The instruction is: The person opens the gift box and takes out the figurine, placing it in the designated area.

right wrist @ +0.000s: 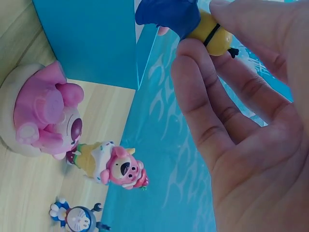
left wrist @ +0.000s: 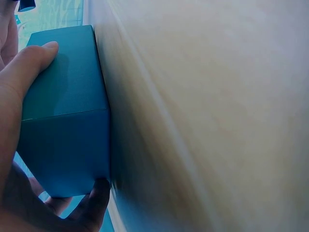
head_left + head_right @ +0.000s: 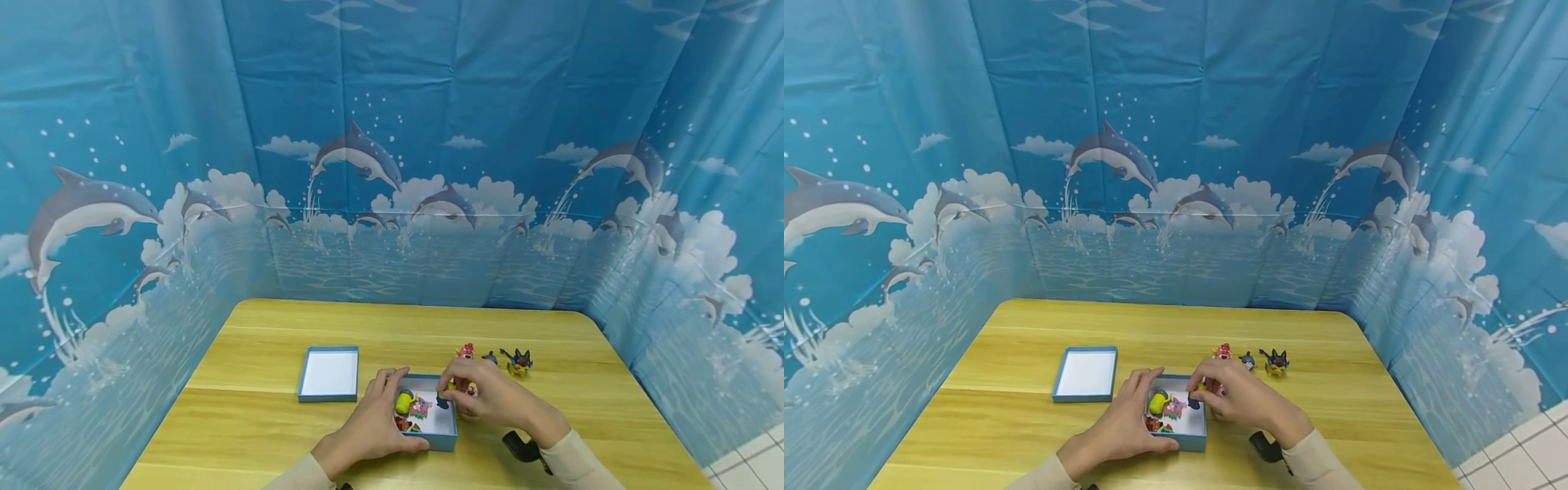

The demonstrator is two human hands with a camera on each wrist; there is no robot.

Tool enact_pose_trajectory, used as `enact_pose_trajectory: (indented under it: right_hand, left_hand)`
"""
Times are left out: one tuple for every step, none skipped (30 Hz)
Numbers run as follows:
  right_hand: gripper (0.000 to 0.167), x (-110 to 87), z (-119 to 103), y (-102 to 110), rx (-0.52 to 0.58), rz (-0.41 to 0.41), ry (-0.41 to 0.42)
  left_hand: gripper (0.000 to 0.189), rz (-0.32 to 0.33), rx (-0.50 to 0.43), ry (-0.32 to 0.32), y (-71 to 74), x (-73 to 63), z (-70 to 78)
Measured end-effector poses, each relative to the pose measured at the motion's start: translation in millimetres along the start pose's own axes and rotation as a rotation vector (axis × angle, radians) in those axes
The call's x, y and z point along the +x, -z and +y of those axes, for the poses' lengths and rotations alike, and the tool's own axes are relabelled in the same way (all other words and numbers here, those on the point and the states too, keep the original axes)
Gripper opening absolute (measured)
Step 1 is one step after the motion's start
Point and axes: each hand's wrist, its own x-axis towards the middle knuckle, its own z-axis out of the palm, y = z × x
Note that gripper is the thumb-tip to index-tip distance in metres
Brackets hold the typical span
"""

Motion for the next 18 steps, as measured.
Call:
enact_pose_trajectory:
  right_hand:
    - [0.013,-0.4,0.4,0.5,0.006,0.000,-0.006]
    - [0.014,-0.7,0.8,0.8,0.011,0.000,-0.013]
    - [0.015,-1.2,1.0,1.2,0.013,0.001,-0.019]
    - [0.017,-1.7,1.1,1.5,0.015,0.001,-0.023]
    - [0.017,-2.3,1.2,1.8,0.017,0.001,-0.026]
    - [0.018,-2.9,1.2,2.1,0.018,0.001,-0.028]
    - [0.018,-3.7,1.2,2.4,0.017,0.002,-0.027]
    - [0.019,-4.5,1.2,2.8,0.015,0.004,-0.026]
    - [0.020,-5.3,1.3,3.2,0.012,0.006,-0.024]
    - [0.020,-6.0,1.4,3.6,0.011,0.006,-0.025]
    - [0.021,-6.8,1.6,4.1,0.007,0.006,-0.026]
    - [0.022,-7.6,1.8,4.7,0.002,0.008,-0.029]
    - [0.023,-8.4,2.0,5.3,-0.006,0.010,-0.031]
    - [0.024,-9.2,2.2,6.0,-0.016,0.013,-0.034]
    - [0.025,-10.0,2.4,6.7,-0.025,0.015,-0.037]
    - [0.025,-10.8,2.5,7.5,-0.033,0.018,-0.039]
    - [0.025,-11.6,2.7,8.1,-0.046,0.024,-0.038]
    - [0.025,-12.4,2.8,8.7,-0.057,0.029,-0.036]
  left_hand:
    - [0.139,0.001,-0.001,0.000,-0.2,0.2,-0.3]
    - [0.138,0.000,0.000,-0.001,-0.5,0.2,-0.7]
    - [0.138,0.000,0.000,-0.002,-0.7,0.2,-0.9]
    - [0.138,0.000,0.000,-0.002,-0.9,0.1,-1.2]
    - [0.138,0.000,-0.002,-0.001,-1.1,0.0,-1.4]
    - [0.138,-0.001,-0.004,-0.001,-1.3,-0.2,-1.7]
    - [0.138,0.000,-0.003,-0.002,-1.5,-0.3,-1.9]
    - [0.138,0.001,-0.001,-0.003,-1.5,-0.3,-2.0]
    - [0.138,0.003,0.000,-0.005,-1.5,-0.3,-2.1]
    - [0.138,0.004,0.002,-0.006,-1.6,-0.3,-2.2]
    - [0.138,0.004,0.002,-0.007,-1.6,-0.2,-2.3]
    - [0.138,0.005,0.003,-0.007,-1.6,-0.1,-2.3]
    - [0.138,0.006,0.004,-0.007,-1.5,0.1,-2.2]
    - [0.138,0.006,0.004,-0.007,-1.4,0.1,-2.0]
    - [0.138,0.006,0.003,-0.007,-1.4,0.2,-1.9]
    - [0.138,0.006,0.002,-0.007,-1.3,0.3,-1.6]
    - [0.138,0.007,0.003,-0.007,-1.1,0.5,-1.4]
    - [0.138,0.008,0.004,-0.007,-1.0,0.6,-1.2]
